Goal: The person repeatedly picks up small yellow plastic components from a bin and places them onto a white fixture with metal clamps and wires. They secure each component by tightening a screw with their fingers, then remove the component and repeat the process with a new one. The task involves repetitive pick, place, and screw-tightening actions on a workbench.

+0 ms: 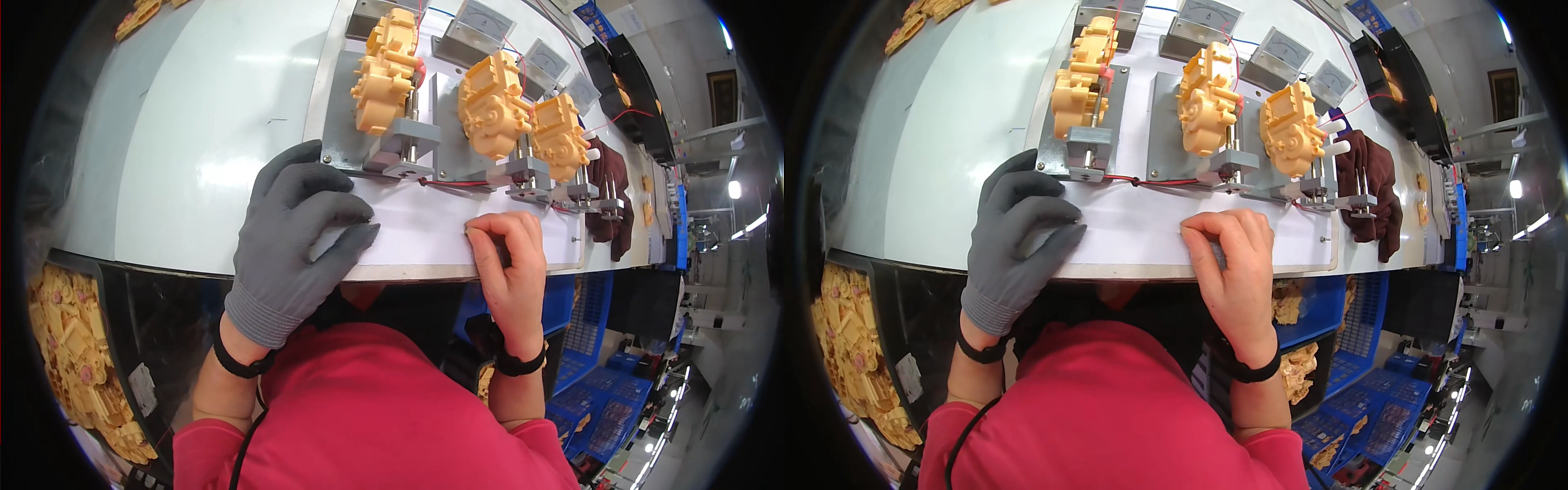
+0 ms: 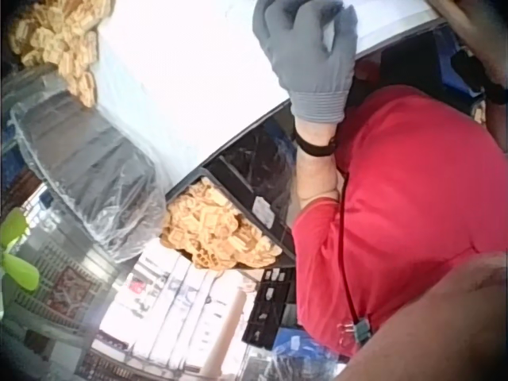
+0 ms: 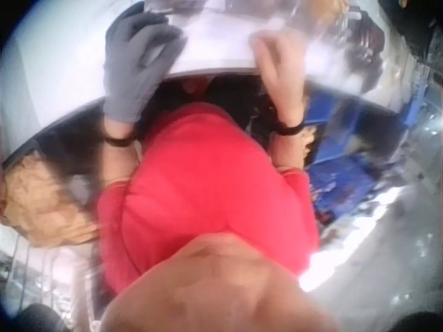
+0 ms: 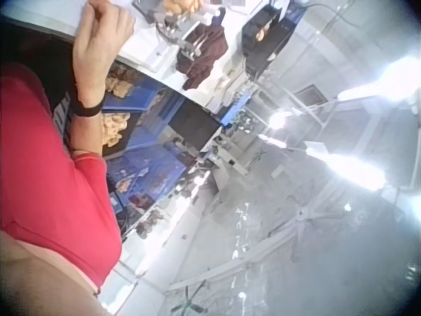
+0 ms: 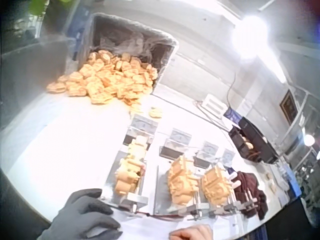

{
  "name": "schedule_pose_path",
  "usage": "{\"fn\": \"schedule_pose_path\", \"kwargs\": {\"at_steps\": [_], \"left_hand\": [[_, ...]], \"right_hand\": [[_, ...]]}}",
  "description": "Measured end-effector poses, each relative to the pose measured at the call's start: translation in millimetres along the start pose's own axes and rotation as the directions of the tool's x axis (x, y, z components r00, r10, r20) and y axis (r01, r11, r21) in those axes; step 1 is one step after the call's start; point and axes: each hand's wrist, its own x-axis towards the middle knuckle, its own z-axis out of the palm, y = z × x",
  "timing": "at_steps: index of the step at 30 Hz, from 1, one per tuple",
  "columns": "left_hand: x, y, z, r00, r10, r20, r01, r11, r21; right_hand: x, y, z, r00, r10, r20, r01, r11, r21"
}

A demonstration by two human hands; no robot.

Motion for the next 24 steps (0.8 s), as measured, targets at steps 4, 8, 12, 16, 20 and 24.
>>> {"fn": "schedule_pose_path", "kwargs": {"at_steps": [4, 8, 12, 16, 20, 24], "left_hand": [[-0.2, 0.7, 0.5, 1.0, -0.012, -0.007, 0.012, 1.0, -0.002], [-2.7, -1.8, -0.2, 1.0, 0.004, -0.005, -0.004, 0.999, -0.032], [-3.7, -5.5, 0.1, 0.999, 0.033, -0.018, -0.034, 0.995, -0.096], [-3.0, -6.2, 0.7, 0.998, 0.056, -0.03, -0.059, 0.993, -0.107], [-3.7, -8.1, 1.0, 0.995, 0.082, -0.052, -0.088, 0.991, -0.105], [-5.4, -8.2, 0.0, 0.993, 0.1, -0.059, -0.102, 0.994, -0.042]], "right_hand": [[-0.2, -0.2, 0.4, 1.0, 0.006, -0.005, -0.006, 1.0, 0.003], [0.7, -0.8, 1.7, 1.0, 0.008, -0.008, -0.008, 1.0, -0.005], [-2.0, -2.8, 3.4, 1.0, 0.018, -0.02, -0.019, 1.0, -0.014], [-2.8, -3.5, 1.8, 0.999, 0.049, -0.001, -0.049, 0.999, -0.018], [-2.5, -2.5, 2.6, 1.0, 0.03, 0.0, -0.03, 0.999, -0.026], [-2.0, -3.6, 2.3, 1.0, 0.028, -0.003, -0.028, 0.999, -0.023]]}}
